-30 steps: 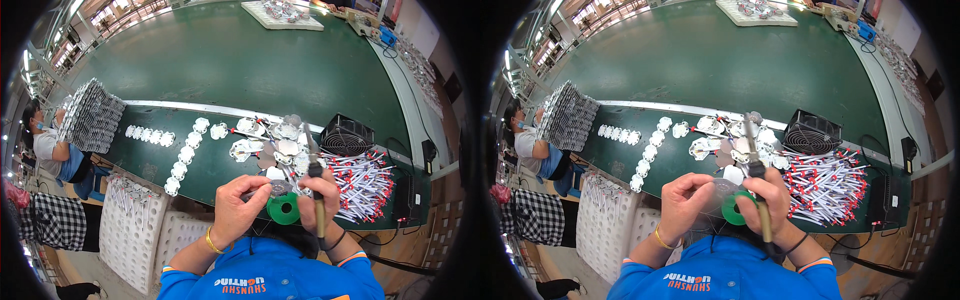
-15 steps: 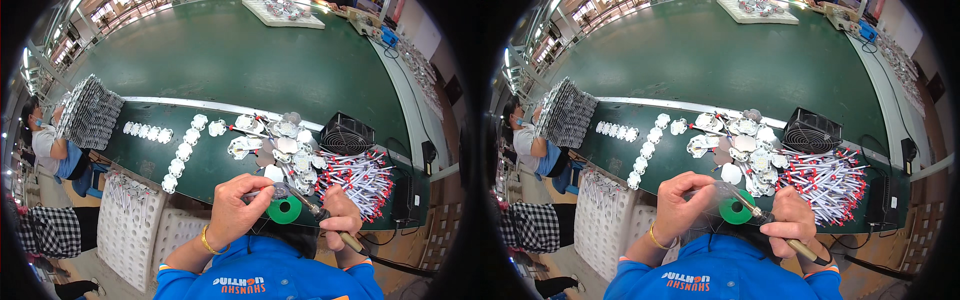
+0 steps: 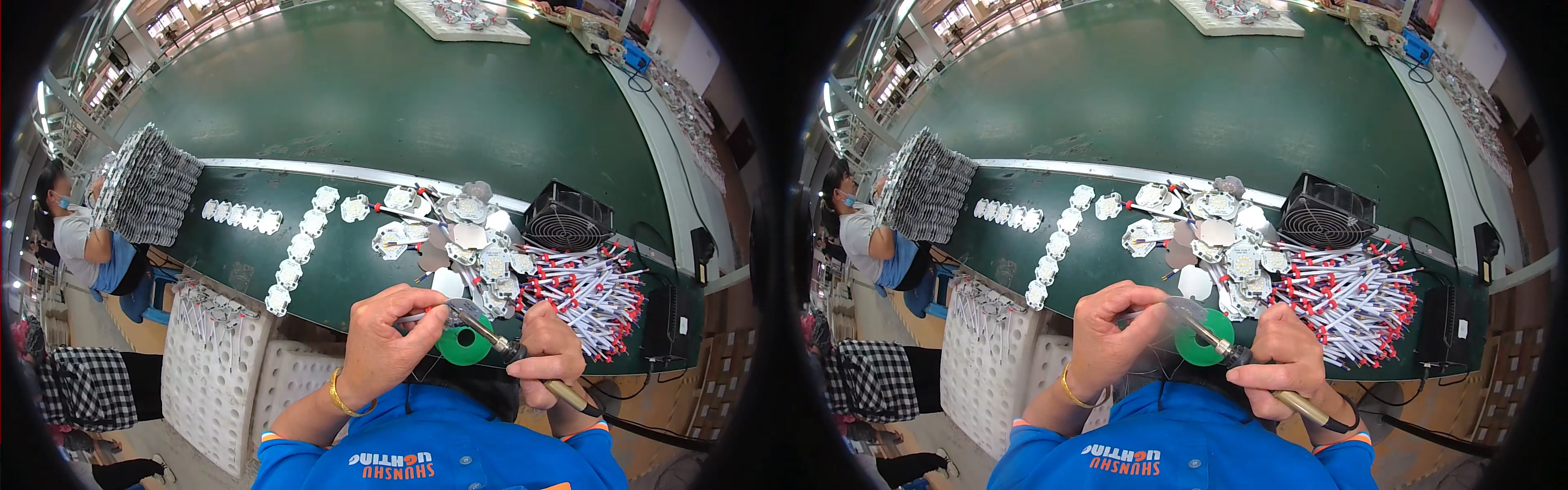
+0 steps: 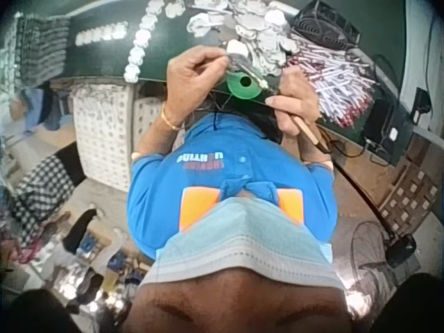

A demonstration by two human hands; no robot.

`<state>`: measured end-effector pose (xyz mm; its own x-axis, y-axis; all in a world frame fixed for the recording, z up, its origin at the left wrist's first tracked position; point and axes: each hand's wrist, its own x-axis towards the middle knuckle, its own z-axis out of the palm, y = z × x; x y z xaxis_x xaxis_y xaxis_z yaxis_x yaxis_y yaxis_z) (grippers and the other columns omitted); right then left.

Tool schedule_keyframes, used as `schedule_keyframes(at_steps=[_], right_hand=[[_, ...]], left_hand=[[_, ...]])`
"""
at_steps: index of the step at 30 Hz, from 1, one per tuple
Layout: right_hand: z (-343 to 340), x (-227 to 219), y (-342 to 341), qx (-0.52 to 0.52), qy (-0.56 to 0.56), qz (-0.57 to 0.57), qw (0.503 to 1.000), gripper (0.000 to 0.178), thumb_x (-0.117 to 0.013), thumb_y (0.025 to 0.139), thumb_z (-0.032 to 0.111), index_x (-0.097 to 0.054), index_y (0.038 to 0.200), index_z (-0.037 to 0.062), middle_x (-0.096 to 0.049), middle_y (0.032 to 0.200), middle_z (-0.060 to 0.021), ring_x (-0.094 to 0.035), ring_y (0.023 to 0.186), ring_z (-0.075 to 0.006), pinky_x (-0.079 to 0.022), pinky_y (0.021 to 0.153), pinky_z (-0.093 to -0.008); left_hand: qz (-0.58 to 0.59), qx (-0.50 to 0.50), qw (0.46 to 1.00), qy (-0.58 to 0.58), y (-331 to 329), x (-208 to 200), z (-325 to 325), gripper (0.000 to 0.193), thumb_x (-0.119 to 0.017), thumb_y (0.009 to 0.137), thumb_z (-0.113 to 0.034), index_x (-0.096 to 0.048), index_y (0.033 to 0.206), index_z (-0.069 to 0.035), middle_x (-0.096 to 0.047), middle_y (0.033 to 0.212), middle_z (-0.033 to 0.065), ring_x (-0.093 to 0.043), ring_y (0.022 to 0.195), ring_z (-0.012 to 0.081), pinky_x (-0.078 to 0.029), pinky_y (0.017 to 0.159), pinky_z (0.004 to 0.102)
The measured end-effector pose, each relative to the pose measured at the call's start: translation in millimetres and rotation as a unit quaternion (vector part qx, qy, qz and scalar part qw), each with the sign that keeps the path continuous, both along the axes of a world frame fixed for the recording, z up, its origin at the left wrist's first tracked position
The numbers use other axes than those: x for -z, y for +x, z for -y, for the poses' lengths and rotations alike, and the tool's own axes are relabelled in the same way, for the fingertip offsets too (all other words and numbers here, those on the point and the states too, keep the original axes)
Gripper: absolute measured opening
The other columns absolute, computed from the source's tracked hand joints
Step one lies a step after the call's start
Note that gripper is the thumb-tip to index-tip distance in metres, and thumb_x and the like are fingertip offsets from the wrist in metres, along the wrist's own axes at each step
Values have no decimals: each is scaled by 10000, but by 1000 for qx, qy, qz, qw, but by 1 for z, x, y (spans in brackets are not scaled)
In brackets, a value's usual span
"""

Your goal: The person solders wires onto LED circuit boards using a soldering iron and moves foam trays by hand.

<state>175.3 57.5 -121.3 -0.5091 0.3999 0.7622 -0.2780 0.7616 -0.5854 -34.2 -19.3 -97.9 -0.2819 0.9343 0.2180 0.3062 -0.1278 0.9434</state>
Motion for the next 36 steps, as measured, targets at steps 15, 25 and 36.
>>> schedule_keyframes(at_steps=[15,25,36], right_hand=[[0,2,-4,31,25,8,999,337,-570,594,-47,-643,892,93,-441,568,-6,-402,468,-173,-328,532,-334],[-7,2,-2,10,-28,-40,999,329,-522,593,-65,-610,888,51,-429,560,-22,-379,458,-179,-333,518,-340],[-8,4,-22,95,-13,30,995,295,-602,688,-41,-602,977,16,-540,662,-82,-500,534,-210,-407,509,-332]], left_hand=[[56,-13,998,-27,1,5,0,91,-670,779,-30,-676,850,26,-649,723,64,-611,632,82,-476,563,216],[181,7,977,-111,-4,12,-4,87,-628,835,-29,-676,879,30,-623,727,-16,-527,646,13,-421,572,175],[252,18,960,-119,-7,16,-6,100,-629,842,-64,-677,882,15,-649,770,4,-553,668,33,-442,596,183]])
